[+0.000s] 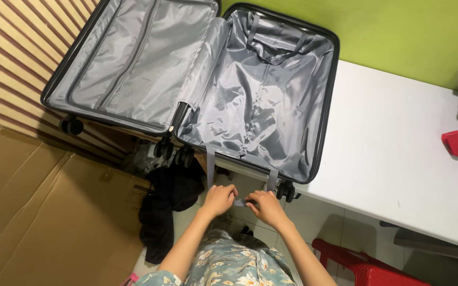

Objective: The person opens a black suitcase, removes the plastic packaging from the handle, and unzips the interior compartments. They then fold a black t-shirt on a white table and place it inside the suitcase.

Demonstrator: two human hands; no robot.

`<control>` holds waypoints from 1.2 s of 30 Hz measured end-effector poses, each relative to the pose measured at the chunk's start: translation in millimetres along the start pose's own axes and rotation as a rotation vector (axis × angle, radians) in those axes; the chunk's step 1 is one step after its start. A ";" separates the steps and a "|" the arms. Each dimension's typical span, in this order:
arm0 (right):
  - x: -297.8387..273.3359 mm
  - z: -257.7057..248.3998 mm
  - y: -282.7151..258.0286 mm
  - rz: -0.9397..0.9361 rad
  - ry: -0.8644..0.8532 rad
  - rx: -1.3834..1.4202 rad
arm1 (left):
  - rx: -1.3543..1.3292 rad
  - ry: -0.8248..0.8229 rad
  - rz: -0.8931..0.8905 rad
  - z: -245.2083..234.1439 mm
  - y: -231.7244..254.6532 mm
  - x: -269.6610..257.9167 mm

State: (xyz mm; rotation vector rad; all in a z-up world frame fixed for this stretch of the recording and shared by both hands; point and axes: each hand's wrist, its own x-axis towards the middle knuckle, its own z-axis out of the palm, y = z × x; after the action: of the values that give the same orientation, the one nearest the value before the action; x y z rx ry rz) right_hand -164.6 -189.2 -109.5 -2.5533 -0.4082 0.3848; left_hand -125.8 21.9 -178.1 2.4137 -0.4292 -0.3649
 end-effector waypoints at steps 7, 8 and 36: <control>2.3 -21.3 -7.8 -0.083 0.084 0.272 | 0.005 0.345 0.458 -30.6 28.7 -2.2; 7.4 -30.4 -10.4 -0.098 0.117 0.270 | -0.045 0.329 0.476 -44.3 36.8 0.4; 275.9 -202.6 144.8 0.122 0.339 0.060 | 0.051 0.084 0.408 -168.8 45.1 380.8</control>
State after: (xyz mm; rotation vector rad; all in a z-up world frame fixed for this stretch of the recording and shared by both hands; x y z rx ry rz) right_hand 188.3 -299.8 -72.3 -2.5268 -0.1133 0.0024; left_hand 271.6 -67.1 -79.6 2.3051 -0.8802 -0.0726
